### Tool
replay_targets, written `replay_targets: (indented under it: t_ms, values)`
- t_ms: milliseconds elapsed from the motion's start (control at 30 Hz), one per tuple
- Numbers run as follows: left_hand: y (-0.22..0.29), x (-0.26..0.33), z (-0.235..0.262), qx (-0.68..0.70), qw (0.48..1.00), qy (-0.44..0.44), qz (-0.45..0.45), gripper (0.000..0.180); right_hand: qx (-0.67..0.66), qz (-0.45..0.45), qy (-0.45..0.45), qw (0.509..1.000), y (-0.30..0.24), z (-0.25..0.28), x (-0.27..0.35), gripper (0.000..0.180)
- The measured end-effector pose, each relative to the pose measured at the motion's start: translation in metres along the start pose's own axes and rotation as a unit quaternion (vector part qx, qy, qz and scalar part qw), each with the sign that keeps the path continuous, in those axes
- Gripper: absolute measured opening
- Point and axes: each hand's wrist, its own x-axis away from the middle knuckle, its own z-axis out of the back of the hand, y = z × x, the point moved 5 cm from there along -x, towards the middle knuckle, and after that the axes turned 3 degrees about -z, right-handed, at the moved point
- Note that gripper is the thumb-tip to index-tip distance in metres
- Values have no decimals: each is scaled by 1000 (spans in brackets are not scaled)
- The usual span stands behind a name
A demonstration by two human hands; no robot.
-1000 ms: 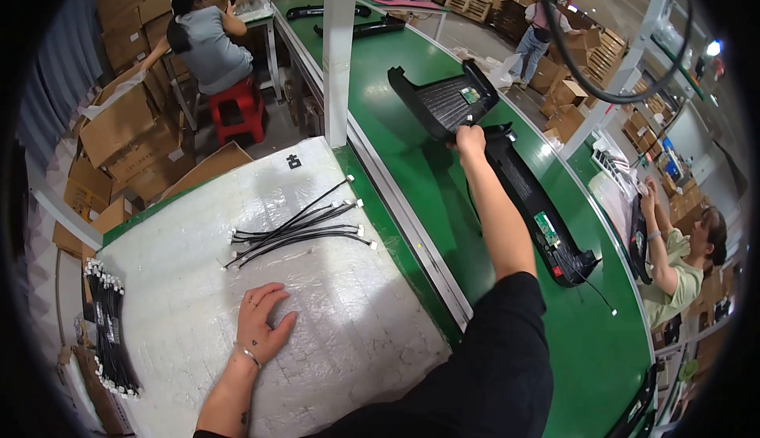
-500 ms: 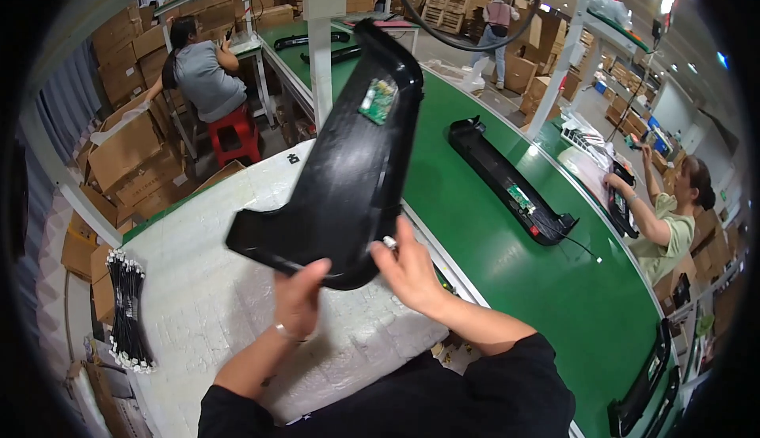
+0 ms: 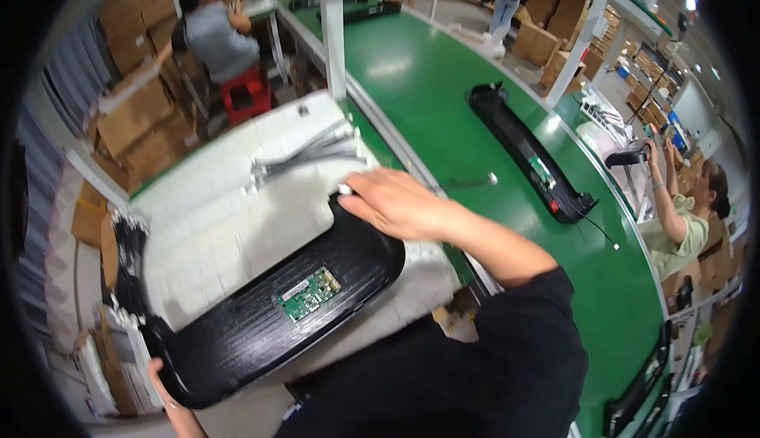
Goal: Connect wires to circuit boards and assemble electronic components on a factory production line.
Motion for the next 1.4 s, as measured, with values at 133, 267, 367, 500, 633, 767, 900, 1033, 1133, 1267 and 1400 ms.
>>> replay_targets:
  t_ms: [133, 267, 367, 500, 633, 767, 900, 1033, 1133, 1267, 1400]
  values:
    - [17, -18, 59, -265, 947, 180, -19, 18, -35, 66, -34, 997, 7, -38, -15, 29]
    - [39, -14, -76, -765, 419, 108, -476, 50, -82, 51, -106, 990, 2, -59, -20, 24]
    - [11, -36, -134, -623, 713, -35, -320, 43, -48, 42, -170, 983, 5, -75, -11, 27]
    - [-52, -41, -231, -523, 778, -324, -127, 28, -249, -8, -298, 922, -29, -78, -4, 27]
    - [-103, -55, -261, -419, 822, -386, -1, 20, -264, 9, -317, 911, -39, -89, 3, 26]
    - [-127, -71, -257, -360, 858, -366, 19, 8, -181, 68, -70, 979, -31, -80, 10, 15]
    - [-134, -70, -253, -398, 851, -341, -29, 10, -101, 117, -30, 988, -31, -79, 16, 14]
    - [-141, -68, -256, -470, 811, -347, -11, 12, 36, 188, 0, 982, -44, -85, 25, 13]
    - [-141, -65, -253, -526, 764, -372, -36, 11, 59, 181, -34, 981, -45, -92, 29, 11]
    - [-115, -59, -252, -583, 671, -395, -232, 18, 16, 193, -87, 977, -35, -100, 40, 9]
    - [-101, -67, -222, -641, 522, -432, -360, 64, -35, 164, -127, 978, -29, -103, 40, 9]
